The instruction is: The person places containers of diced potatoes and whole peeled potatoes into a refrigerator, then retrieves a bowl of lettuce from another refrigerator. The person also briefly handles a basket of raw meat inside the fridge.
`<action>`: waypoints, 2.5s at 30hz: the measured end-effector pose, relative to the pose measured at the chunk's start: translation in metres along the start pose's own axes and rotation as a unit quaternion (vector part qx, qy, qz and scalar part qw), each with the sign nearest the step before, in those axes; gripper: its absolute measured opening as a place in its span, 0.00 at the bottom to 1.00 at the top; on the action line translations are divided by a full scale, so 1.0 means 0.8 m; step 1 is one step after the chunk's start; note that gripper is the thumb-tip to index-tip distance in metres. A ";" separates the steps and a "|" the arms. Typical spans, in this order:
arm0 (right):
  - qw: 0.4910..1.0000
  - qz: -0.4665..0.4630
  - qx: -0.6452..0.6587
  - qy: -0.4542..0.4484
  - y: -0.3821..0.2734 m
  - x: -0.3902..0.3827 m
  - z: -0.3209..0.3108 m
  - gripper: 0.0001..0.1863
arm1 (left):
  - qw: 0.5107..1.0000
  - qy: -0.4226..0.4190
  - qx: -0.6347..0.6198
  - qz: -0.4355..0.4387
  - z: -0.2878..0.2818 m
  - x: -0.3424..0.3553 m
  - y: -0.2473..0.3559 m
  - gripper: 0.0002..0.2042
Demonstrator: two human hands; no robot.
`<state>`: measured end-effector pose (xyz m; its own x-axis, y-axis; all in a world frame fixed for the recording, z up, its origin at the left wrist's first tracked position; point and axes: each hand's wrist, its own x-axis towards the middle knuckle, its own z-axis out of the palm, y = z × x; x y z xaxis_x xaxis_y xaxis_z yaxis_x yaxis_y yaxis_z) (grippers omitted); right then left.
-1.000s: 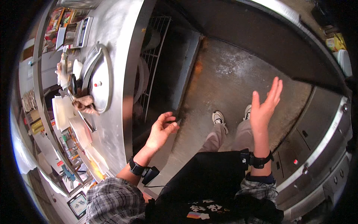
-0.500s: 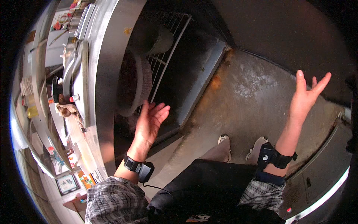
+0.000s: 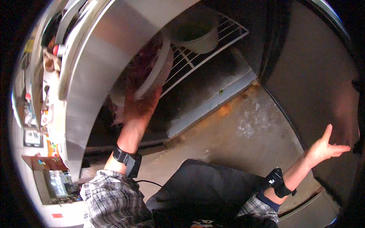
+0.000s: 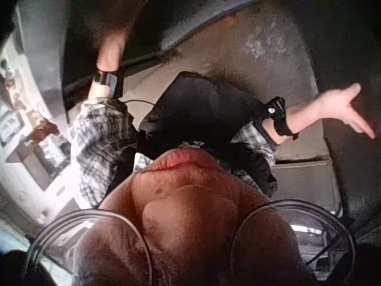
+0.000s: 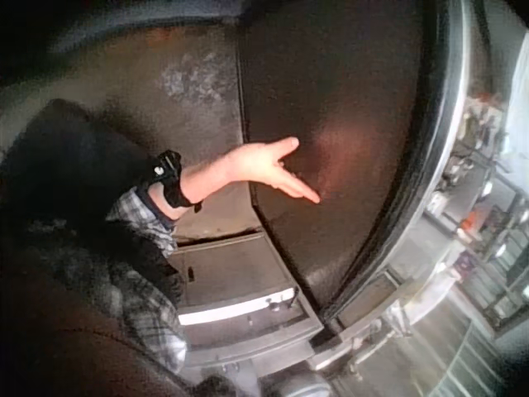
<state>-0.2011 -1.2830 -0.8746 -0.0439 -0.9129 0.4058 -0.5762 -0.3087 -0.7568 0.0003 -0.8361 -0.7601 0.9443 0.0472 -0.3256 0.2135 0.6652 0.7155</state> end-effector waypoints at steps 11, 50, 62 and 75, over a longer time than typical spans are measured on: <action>0.983 0.008 0.175 -0.054 0.019 0.050 0.054 0.60 | 0.991 0.024 -0.031 0.129 -0.062 -0.046 -0.006 0.14; 0.999 0.007 0.036 0.021 0.030 0.039 0.074 0.69 | 0.995 -0.085 0.040 0.012 -0.048 -0.059 -0.014 0.28; 0.999 -0.016 0.014 0.024 0.052 0.053 0.087 0.69 | 0.913 -0.351 -0.043 -0.202 0.056 -0.146 -0.162 0.14; 0.997 -0.055 -0.012 0.061 0.075 0.069 0.105 0.69 | 0.964 -0.148 0.006 -0.219 -0.027 -0.077 -0.267 0.09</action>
<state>-0.1695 -1.3746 -0.9404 -0.0772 -0.8343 0.5460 -0.6020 -0.3975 -0.6925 -0.1087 -0.9655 -0.9063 0.7932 -0.4521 -0.4081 0.6086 0.5646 0.5575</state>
